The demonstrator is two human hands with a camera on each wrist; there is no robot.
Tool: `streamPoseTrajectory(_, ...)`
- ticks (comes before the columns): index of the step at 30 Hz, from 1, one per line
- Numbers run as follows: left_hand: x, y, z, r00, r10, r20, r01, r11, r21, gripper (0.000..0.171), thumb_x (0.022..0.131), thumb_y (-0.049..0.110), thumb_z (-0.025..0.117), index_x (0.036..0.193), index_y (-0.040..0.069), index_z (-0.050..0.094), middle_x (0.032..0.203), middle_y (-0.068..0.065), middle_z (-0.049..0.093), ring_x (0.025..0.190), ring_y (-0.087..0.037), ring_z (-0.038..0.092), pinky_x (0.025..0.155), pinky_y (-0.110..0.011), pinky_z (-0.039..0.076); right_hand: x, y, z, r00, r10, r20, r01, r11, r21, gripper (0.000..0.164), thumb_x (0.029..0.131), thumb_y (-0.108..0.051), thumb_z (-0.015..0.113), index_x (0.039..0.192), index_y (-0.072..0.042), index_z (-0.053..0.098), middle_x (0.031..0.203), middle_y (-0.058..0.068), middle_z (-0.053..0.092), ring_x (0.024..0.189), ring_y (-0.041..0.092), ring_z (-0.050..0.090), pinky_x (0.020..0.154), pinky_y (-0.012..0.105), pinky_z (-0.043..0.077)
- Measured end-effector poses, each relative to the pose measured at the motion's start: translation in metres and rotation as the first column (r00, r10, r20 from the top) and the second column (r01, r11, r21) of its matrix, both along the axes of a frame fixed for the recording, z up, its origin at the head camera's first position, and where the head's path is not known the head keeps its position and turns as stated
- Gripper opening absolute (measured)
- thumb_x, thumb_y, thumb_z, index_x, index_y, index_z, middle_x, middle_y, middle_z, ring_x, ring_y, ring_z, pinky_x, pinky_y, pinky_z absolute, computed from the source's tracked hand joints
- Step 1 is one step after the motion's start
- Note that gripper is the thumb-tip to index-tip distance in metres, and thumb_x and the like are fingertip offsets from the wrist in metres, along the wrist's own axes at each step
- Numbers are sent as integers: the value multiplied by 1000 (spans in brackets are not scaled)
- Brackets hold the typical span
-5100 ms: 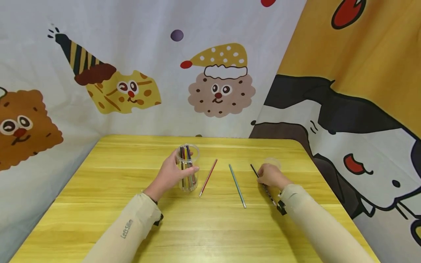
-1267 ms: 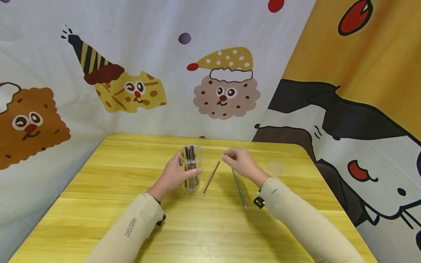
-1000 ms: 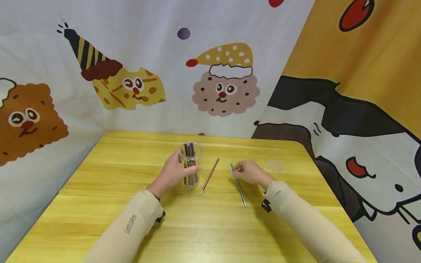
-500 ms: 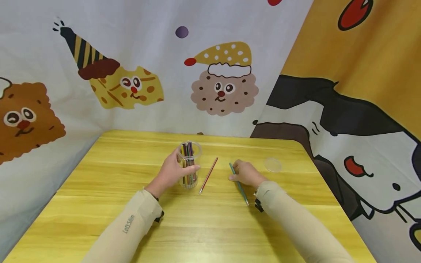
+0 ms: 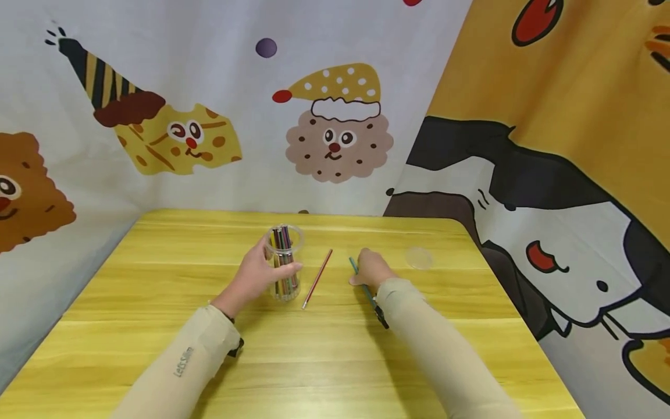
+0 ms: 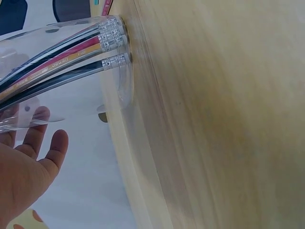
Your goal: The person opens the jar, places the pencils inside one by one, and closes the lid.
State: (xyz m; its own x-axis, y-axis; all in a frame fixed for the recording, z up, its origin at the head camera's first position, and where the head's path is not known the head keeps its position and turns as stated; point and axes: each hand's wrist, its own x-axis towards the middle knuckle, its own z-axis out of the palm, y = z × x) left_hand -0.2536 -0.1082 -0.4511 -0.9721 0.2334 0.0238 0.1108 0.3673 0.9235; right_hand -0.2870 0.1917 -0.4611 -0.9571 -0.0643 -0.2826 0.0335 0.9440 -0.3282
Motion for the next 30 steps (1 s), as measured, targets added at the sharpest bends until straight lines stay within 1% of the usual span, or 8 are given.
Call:
streamPoseTrajectory(3, 0, -3, 1, 1000, 2, -14, -3, 1000, -14, 93, 88, 49, 88, 162, 23, 38, 145, -12, 62, 139, -38, 57, 112, -64, 50, -9, -8, 0, 1000, -5, -1, 5, 997, 82, 54, 86, -29, 92, 114, 5, 62, 117, 21, 70, 108, 34, 69, 100, 46, 59)
streamPoseTrajectory(6, -1, -4, 0, 1000, 6, -15, -6, 1000, -19, 90, 89, 44, 88, 162, 23, 39, 145, -12, 63, 139, -38, 58, 113, -64, 50, -16, -11, 0, 998, -34, 45, 27, 989, 145, 46, 85, -34, 93, 96, 4, 70, 105, 19, 77, 95, 29, 74, 95, 41, 62)
streamPoseTrajectory(10, -1, -4, -3, 1000, 6, -15, -7, 1000, -26, 94, 89, 42, 88, 164, 21, 36, 147, -13, 62, 141, -39, 57, 113, -64, 49, -22, -13, 1, 991, -54, 120, 30, 981, 192, 38, 86, -36, 92, 76, -5, 72, 83, 10, 75, 80, 23, 71, 87, 37, 62)
streamPoseTrajectory(11, -1, -4, -3, 1000, 6, -18, -6, 1000, -27, 93, 89, 43, 88, 164, 21, 36, 147, -14, 62, 140, -39, 57, 113, -64, 50, -23, -13, 1, 991, -50, 127, 24, 979, 202, 39, 86, -36, 92, 73, -7, 70, 82, 8, 72, 80, 22, 68, 88, 37, 62)
streamPoseTrajectory(13, -1, -3, -4, 1000, -1, -27, 0, 1000, -30, 90, 89, 46, 88, 161, 21, 40, 147, -14, 62, 142, -40, 56, 113, -65, 49, -24, -13, 2, 990, -47, 136, 17, 976, 215, 41, 86, -37, 92, 71, -9, 66, 83, 6, 67, 82, 21, 63, 89, 38, 60)
streamPoseTrajectory(16, 0, -2, -5, 1000, -2, -31, 1, 1000, -25, 85, 88, 49, 88, 156, 22, 45, 146, -13, 63, 143, -40, 55, 114, -65, 49, -25, -12, 2, 988, -55, 147, 22, 976, 215, 43, 86, -37, 92, 69, -11, 63, 86, 7, 66, 84, 22, 62, 87, 38, 59)
streamPoseTrajectory(23, 1, -2, -3, 1000, -14, -19, 14, 1000, -8, 98, 88, 49, 88, 166, 26, 33, 147, -11, 62, 138, -37, 59, 111, -62, 53, -30, -12, 0, 984, -58, 167, 18, 972, 233, 46, 85, -39, 92, 68, -12, 59, 88, 6, 63, 85, 22, 59, 84, 36, 55)
streamPoseTrajectory(30, 1, -2, -3, 1000, -3, -12, 3, 1000, -8, 95, 87, 51, 88, 162, 23, 38, 147, -13, 62, 138, -38, 59, 111, -62, 52, -33, -15, -1, 979, -73, 190, 23, 967, 253, 42, 87, -40, 90, 72, -11, 63, 87, 7, 63, 82, 21, 58, 77, 34, 53)
